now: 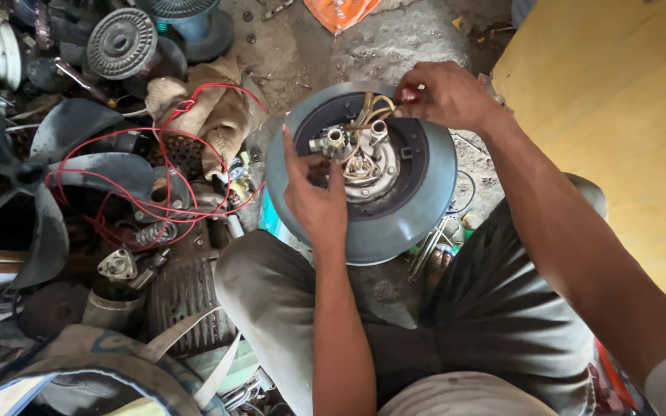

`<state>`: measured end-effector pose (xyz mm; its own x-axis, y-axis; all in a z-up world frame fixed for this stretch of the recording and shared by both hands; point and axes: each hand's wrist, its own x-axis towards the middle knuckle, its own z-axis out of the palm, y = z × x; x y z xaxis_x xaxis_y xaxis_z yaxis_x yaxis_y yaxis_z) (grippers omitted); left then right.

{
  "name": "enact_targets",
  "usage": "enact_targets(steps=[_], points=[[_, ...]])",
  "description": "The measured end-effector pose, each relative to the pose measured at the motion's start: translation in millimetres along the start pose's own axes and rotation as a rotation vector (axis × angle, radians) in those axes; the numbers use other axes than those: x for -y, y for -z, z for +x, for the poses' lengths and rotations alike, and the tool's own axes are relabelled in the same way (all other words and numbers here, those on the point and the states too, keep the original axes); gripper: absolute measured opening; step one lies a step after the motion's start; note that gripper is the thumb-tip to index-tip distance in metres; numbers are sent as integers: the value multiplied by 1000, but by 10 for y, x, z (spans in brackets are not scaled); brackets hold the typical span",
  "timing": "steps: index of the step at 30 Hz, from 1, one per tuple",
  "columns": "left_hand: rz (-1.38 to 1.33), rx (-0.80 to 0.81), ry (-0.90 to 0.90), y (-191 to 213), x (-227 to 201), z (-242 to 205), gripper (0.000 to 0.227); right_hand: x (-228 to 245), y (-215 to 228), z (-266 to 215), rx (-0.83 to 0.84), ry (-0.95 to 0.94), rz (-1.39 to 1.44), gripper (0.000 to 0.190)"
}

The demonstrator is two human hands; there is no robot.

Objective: The person sits on the floor and works on the internal wiring of a small electric motor. They use a screwdriver to tighten connections and manipulate wires with their hands. The workspace is cluttered with various mechanical parts and tools.

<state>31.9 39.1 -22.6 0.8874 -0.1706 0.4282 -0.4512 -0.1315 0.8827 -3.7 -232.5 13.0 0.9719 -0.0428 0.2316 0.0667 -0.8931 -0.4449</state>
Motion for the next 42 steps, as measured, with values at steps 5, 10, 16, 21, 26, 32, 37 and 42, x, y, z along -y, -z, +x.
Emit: enact_targets(steps=[5, 10, 16, 21, 26, 32, 37, 42], points=[[56, 10, -118, -5, -130, -115, 85, 169, 104, -96, -51, -76, 61, 33], [316, 135, -343, -211, -284, -291, 70, 362, 246, -363, -114, -18, 53, 29], [278, 206, -501, -332, -274, -416, 62, 533, 274, -835, -278, -18, 18, 26], [326, -104, -484, -9, -186, -321, 59, 508, 327, -1022, -318, -185, 121, 21], [757, 162, 158, 421, -183, -288, 97, 495, 367, -1092, -355, -198, 119, 18], [757, 169, 59, 521, -195, -423, 90, 440, 388, -1116, -379, -178, 128, 18], [674, 266, 111, 657, -149, -564, 97, 404, 395, -1164, -408, -81, 85, 16], [596, 284, 186, 795, -79, -618, 101, 453, 348, -1141, -365, -168, 123, 17]])
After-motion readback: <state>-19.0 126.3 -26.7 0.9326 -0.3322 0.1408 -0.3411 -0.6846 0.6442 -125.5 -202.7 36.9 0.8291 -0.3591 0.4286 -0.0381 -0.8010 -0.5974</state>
